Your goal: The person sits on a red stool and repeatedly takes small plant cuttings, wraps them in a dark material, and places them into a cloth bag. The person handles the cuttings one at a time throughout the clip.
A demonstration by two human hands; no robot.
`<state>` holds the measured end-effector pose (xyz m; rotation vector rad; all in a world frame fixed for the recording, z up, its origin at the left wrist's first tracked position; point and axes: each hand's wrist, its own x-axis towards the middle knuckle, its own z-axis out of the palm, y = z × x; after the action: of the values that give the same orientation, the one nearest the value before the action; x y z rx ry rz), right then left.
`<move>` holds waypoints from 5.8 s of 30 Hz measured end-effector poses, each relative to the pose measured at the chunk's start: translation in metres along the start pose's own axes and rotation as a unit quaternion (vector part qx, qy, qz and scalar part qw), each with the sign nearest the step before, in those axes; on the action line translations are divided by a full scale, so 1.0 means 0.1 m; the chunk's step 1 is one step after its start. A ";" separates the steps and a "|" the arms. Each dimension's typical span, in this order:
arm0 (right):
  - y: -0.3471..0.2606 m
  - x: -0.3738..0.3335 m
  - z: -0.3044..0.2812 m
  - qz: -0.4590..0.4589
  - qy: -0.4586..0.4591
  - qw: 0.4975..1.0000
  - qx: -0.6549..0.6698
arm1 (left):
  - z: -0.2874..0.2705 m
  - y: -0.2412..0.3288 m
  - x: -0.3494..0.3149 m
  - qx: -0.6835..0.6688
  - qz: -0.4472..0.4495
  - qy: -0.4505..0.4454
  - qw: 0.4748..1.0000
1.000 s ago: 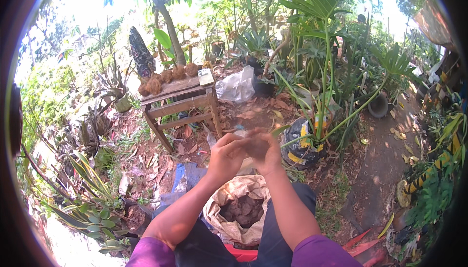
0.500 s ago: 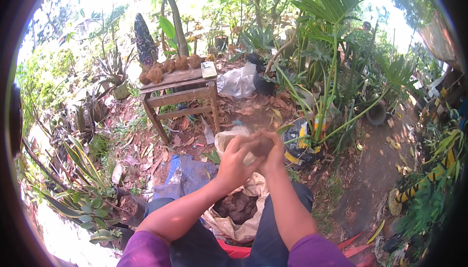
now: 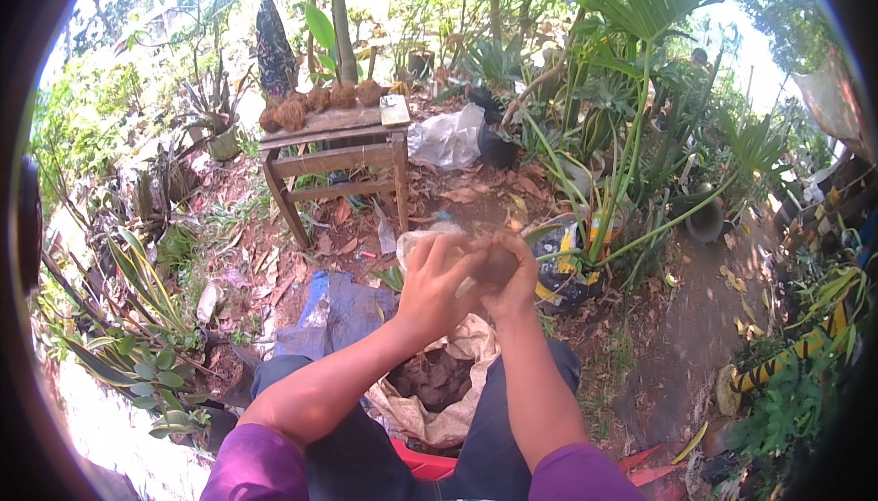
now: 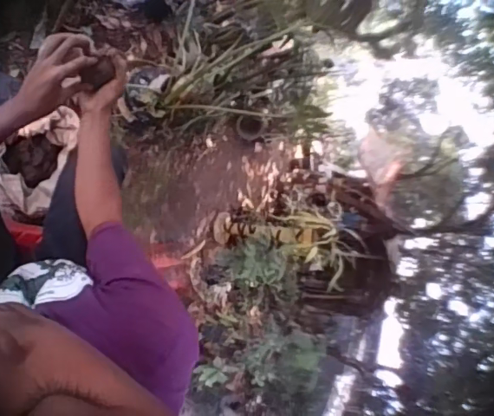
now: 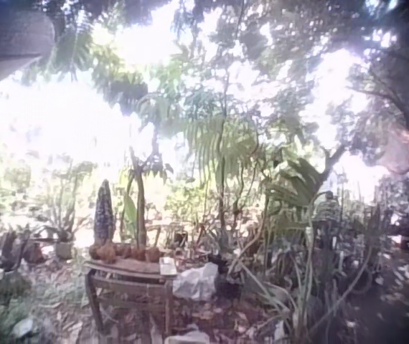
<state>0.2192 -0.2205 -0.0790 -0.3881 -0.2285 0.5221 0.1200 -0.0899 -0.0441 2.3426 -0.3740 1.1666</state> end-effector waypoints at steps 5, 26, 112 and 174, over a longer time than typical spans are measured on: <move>-0.04 -0.06 0.09 -0.016 -0.051 0.998 0.018 | 0.01 -0.03 0.03 -0.026 0.024 0.021 0.999; 0.28 0.02 0.15 -0.025 0.088 0.996 -0.024 | 0.16 -0.14 -0.09 -0.022 -0.106 0.032 0.994; 0.31 -0.12 0.43 -0.080 -0.037 0.844 -0.529 | -0.44 -0.53 0.18 0.026 -0.019 -0.150 0.988; 1.67 -0.70 -1.33 0.252 -0.017 0.627 -0.737 | -1.24 -0.71 -1.21 -0.201 -0.602 -0.015 0.773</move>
<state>0.1277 -0.1636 -0.2765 -2.1339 -0.5790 0.8109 -0.0032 0.0397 -0.0997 1.6176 0.7396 0.3266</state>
